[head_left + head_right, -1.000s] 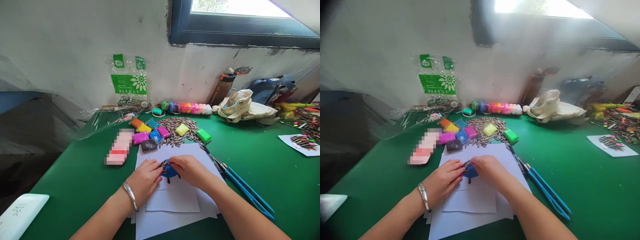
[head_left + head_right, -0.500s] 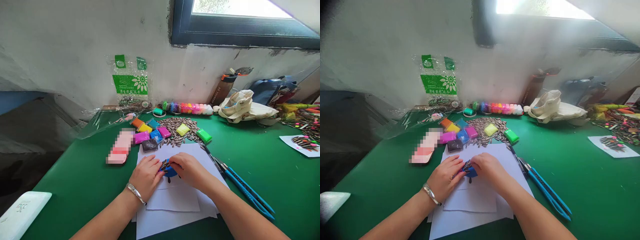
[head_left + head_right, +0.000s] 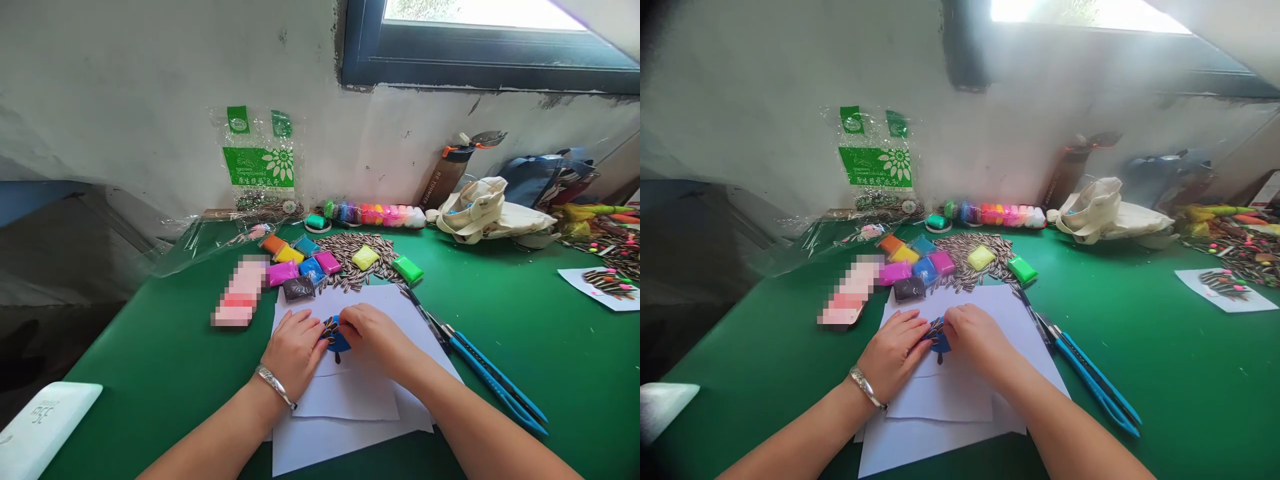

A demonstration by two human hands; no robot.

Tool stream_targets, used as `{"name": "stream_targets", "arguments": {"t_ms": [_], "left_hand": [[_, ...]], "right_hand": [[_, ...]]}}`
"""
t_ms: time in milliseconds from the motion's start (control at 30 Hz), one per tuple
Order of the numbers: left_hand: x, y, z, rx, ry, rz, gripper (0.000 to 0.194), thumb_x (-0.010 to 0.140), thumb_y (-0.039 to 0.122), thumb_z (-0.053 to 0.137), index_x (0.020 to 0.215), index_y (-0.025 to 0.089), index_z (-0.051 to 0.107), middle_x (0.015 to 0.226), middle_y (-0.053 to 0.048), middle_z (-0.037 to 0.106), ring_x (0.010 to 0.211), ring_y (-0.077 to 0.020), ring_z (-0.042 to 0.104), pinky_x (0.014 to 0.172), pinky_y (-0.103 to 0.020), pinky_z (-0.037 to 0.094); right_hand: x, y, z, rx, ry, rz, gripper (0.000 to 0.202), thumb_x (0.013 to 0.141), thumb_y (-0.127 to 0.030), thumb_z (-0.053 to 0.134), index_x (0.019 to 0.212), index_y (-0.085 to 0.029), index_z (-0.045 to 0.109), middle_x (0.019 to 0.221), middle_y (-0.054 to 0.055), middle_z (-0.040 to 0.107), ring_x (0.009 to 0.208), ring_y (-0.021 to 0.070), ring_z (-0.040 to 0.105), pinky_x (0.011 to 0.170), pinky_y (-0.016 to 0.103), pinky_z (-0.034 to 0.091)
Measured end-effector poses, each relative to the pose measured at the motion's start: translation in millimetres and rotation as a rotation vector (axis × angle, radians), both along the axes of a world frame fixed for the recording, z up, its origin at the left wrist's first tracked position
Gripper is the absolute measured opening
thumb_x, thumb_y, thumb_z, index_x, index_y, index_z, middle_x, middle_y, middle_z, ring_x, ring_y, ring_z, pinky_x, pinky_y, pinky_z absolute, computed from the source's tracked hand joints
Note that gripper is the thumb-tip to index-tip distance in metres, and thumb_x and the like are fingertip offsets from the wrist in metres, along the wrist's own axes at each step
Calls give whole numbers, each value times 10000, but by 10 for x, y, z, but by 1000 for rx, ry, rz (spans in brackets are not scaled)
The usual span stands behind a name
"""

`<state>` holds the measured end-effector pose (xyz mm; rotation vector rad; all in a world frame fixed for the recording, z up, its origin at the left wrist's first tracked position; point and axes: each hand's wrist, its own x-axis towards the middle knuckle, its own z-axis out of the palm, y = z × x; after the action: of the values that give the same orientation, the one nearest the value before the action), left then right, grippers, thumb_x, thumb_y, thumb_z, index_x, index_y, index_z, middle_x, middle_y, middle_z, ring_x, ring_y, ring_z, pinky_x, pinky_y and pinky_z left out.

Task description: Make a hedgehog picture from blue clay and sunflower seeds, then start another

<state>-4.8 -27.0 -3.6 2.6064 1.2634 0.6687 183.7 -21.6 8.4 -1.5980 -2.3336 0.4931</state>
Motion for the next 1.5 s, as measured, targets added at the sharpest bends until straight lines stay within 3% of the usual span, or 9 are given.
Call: {"name": "stream_targets", "arguments": {"t_ms": [233, 667, 800, 1033, 1333, 1500], "left_hand": [[13, -5, -22, -1, -3, 11, 173, 833, 189, 558, 978, 161, 648, 1002, -63, 689, 1068, -280, 560, 965, -532, 392], [21, -3, -52, 29, -19, 11, 173, 833, 188, 550, 967, 180, 659, 1001, -57, 694, 1047, -272, 572, 958, -532, 400], [22, 0, -46, 27, -13, 7, 171, 835, 186, 546, 964, 177, 658, 998, -58, 695, 1043, -275, 572, 956, -540, 398], [21, -5, -42, 26, -19, 11, 171, 841, 210, 552, 973, 173, 654, 991, -56, 697, 1044, -279, 572, 954, -545, 397], [15, -8, -49, 37, -9, 4, 171, 840, 181, 544, 971, 164, 652, 1001, -59, 695, 1040, -279, 576, 949, -551, 403], [22, -12, -48, 33, -6, 11, 183, 842, 185, 536, 984, 161, 650, 1007, -66, 692, 1047, -281, 571, 957, -550, 397]], "right_hand": [[-32, -4, -63, 28, -61, 8, 133, 828, -141, 477, 739, -181, 569, 704, 11, 589, 700, 134, 506, 630, 224, 310], [-185, -23, -27, 69, -225, -77, 139, 836, -202, 449, 747, -183, 554, 693, 30, 622, 644, 152, 523, 557, 291, 191], [-195, -31, -54, 74, -210, -62, 141, 835, -195, 456, 733, -185, 553, 691, 23, 621, 650, 146, 525, 565, 285, 199], [-50, -28, 69, 41, -177, -128, 179, 855, -238, 466, 723, -198, 580, 713, 7, 626, 664, 124, 527, 571, 254, 231], [-111, -43, -85, 26, -165, -42, 184, 833, -212, 463, 695, -201, 584, 695, -3, 636, 629, 119, 522, 557, 258, 234], [-66, -15, -30, 32, -151, -109, 191, 847, -223, 449, 720, -201, 591, 713, 0, 632, 666, 122, 537, 569, 250, 251]]}}
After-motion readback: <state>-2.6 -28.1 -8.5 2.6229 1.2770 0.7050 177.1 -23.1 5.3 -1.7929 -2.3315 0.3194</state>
